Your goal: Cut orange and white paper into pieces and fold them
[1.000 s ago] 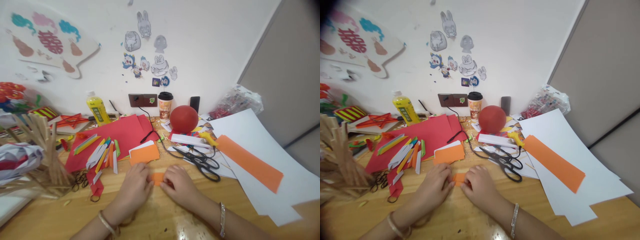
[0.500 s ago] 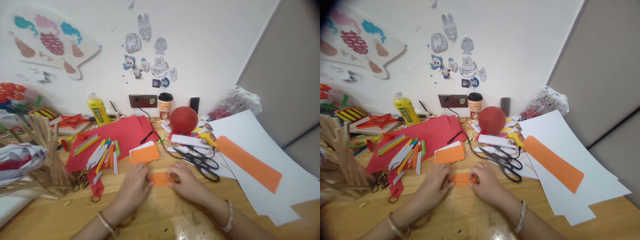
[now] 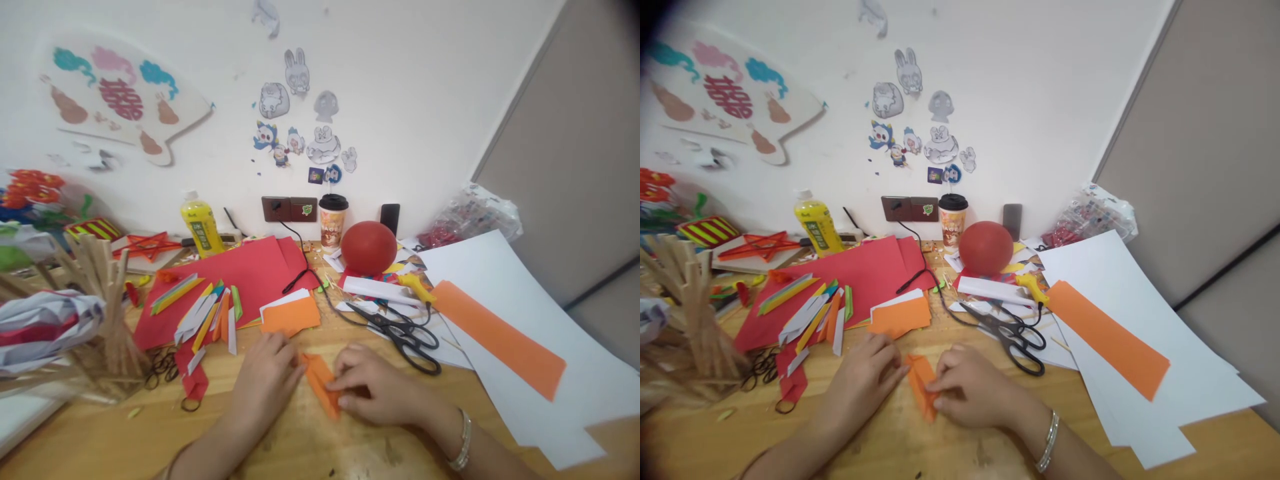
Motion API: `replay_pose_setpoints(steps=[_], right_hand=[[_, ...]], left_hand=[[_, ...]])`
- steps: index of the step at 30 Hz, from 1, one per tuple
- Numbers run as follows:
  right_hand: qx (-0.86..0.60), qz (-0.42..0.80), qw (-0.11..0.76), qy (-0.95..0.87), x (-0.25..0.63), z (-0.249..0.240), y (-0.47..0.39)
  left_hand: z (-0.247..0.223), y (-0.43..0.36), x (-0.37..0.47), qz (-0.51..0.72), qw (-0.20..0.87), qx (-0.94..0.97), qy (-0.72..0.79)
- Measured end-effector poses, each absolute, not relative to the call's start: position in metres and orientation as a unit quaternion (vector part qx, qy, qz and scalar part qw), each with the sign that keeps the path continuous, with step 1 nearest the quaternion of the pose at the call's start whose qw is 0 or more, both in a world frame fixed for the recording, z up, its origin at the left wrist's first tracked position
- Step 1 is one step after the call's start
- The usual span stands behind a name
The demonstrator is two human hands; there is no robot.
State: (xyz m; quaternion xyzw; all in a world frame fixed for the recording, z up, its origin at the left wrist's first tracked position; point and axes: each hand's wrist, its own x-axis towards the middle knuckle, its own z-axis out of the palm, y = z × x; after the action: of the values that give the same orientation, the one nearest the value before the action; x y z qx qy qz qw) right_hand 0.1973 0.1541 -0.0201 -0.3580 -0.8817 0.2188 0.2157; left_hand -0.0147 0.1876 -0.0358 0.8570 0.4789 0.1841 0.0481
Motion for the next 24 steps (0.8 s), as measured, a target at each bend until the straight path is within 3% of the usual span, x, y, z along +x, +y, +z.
replay_pose_setpoints(steps=[4, 8, 17, 24], right_hand=[[-0.296, 0.229, 0.246, -0.894, 0.184, -0.024, 0.149], [-0.347, 0.167, 0.334, -0.86, 0.188, -0.029, 0.156], [-0.353, -0.027, 0.201, -0.914, 0.192, -0.028, 0.16], [-0.295, -0.04, 0.2, -0.933, 0.189, -0.032, 0.158]], left_hand=[[-0.04, 0.189, -0.014, 0.185, 0.039, 0.862, 0.471], [-0.042, 0.189, -0.012, 0.183, 0.025, 0.871, 0.456], [-0.023, 0.182, -0.022, 0.181, -0.016, 0.883, 0.432], [-0.012, 0.158, -0.013, 0.001, 0.003, 0.903, 0.429]])
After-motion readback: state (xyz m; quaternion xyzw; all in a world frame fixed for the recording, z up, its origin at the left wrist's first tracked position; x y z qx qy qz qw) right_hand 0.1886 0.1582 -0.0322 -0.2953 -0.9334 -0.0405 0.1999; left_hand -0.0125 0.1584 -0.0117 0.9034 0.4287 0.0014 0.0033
